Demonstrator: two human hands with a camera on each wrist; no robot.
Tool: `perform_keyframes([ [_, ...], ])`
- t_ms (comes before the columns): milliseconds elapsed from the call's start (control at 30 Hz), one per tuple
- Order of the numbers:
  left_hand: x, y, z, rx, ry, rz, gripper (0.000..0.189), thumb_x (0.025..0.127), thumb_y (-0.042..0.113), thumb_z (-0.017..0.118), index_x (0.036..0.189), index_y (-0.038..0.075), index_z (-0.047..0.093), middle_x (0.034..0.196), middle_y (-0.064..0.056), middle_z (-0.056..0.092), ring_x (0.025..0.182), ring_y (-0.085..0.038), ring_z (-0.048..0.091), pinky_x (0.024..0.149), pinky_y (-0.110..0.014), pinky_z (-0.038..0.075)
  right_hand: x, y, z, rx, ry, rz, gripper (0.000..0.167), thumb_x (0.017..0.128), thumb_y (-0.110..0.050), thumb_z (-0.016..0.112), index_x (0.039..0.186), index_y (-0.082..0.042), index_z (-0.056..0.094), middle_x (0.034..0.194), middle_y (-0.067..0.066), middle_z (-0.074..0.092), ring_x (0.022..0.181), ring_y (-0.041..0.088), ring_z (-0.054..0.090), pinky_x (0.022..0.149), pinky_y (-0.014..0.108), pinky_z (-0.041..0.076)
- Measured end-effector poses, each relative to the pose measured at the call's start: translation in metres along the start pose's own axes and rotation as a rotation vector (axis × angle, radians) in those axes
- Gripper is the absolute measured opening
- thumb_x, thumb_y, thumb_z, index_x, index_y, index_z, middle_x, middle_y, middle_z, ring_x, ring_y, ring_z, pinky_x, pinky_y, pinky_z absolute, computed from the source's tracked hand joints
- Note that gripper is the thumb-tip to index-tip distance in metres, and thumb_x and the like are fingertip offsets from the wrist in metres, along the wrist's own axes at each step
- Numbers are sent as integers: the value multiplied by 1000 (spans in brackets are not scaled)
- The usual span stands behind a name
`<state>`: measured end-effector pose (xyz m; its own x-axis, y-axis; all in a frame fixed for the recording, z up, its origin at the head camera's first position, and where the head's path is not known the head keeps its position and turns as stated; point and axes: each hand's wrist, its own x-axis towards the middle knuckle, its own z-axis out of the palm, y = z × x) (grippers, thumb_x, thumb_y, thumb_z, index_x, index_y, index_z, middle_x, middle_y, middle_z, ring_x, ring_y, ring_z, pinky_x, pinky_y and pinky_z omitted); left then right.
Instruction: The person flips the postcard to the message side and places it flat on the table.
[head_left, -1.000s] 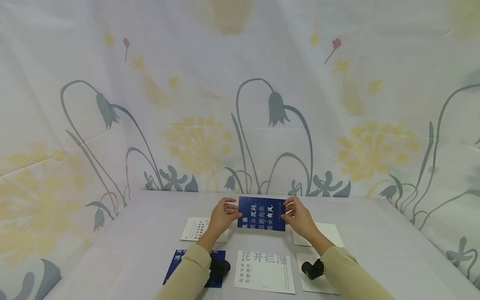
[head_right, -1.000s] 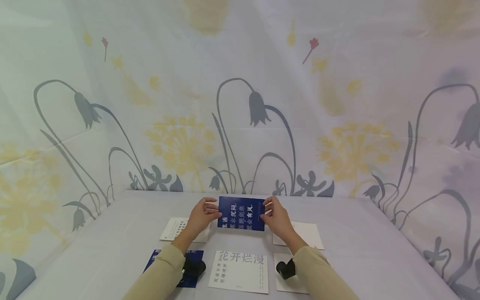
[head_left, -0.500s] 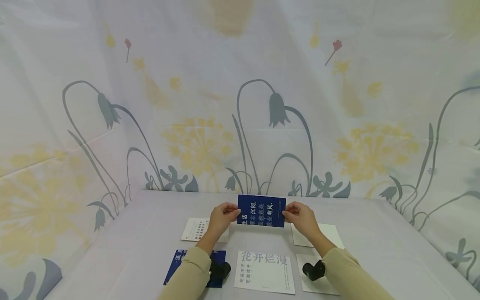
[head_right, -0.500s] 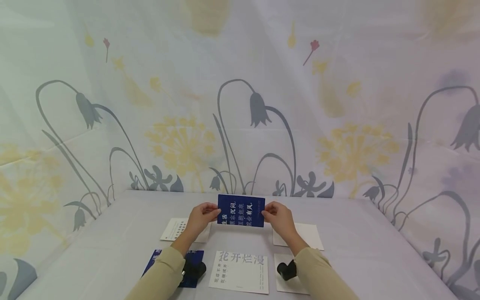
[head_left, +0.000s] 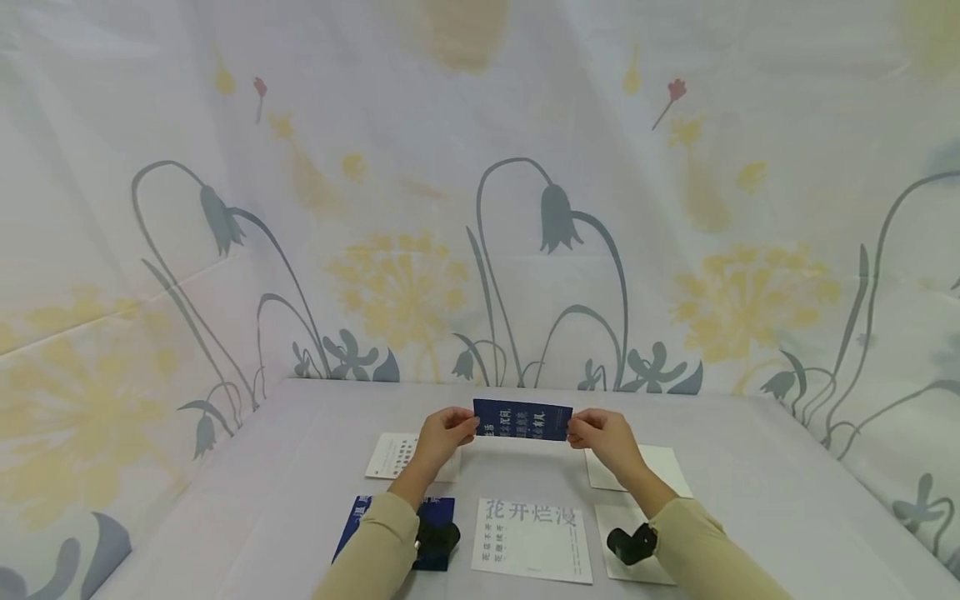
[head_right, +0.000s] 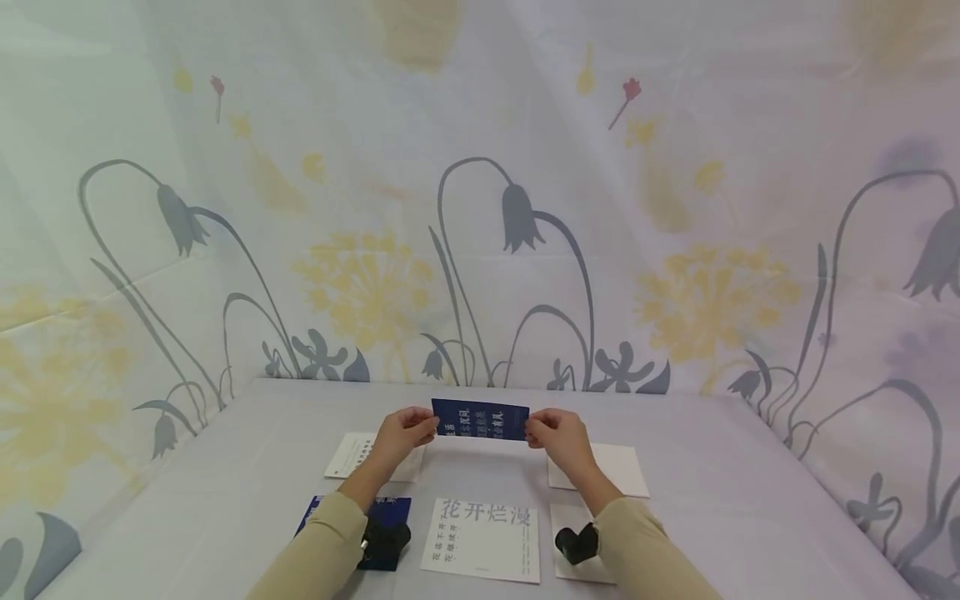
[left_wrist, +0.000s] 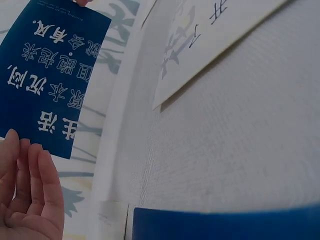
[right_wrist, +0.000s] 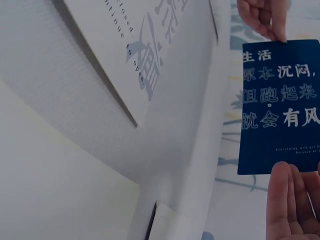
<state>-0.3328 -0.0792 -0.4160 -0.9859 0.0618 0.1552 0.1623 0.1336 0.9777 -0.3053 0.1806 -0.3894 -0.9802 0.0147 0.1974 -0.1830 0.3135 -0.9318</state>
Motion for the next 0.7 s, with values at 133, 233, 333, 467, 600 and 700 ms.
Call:
perform_keyframes([
  [133, 1, -1, -3, -66, -29, -53, 25, 91, 10, 61, 109, -8, 61, 92, -10, 64, 85, -19, 64, 77, -28, 53, 0, 0, -1, 51, 12, 22, 23, 93, -7, 52, 98, 13, 62, 80, 13, 67, 74, 22, 67, 68, 28, 55],
  [233, 2, -2, -4, -117, -47, -82, 26, 92, 8, 59, 110, -11, 60, 93, -12, 65, 85, -18, 64, 78, -30, 53, 1, 0, -1, 81, 17, 24, 23, 93, -5, 51, 97, 15, 62, 80, 14, 67, 73, 23, 67, 68, 29, 55],
  [333, 4, -1, -5, -170, -55, -101, 28, 92, 7, 57, 112, -13, 59, 95, -14, 66, 86, -18, 64, 79, -31, 53, 2, 0, 0, 100, 23, 25, 22, 91, -3, 51, 95, 15, 62, 79, 15, 67, 71, 21, 67, 67, 29, 56],
  [467, 4, 0, -5, -227, -51, -125, 30, 93, 7, 57, 113, -14, 57, 94, -15, 66, 87, -22, 65, 80, -31, 53, 3, 1, 1, 107, 16, 32, 20, 91, -2, 52, 94, 15, 62, 80, 15, 67, 71, 20, 67, 67, 28, 55],
  [600, 5, 0, -4, -289, -43, -155, 30, 93, 8, 57, 113, -14, 57, 94, -15, 67, 95, -30, 63, 81, -32, 52, 3, 1, 1, 110, 12, 36, 20, 91, -2, 51, 94, 15, 62, 81, 17, 67, 71, 19, 67, 67, 28, 55],
  [700, 4, 0, -4, -318, -44, -167, 31, 93, 8, 57, 114, -14, 56, 94, -15, 67, 101, -34, 61, 81, -32, 52, 3, 2, 2, 107, 14, 37, 21, 91, -2, 51, 95, 16, 62, 82, 18, 67, 71, 19, 67, 68, 28, 55],
])
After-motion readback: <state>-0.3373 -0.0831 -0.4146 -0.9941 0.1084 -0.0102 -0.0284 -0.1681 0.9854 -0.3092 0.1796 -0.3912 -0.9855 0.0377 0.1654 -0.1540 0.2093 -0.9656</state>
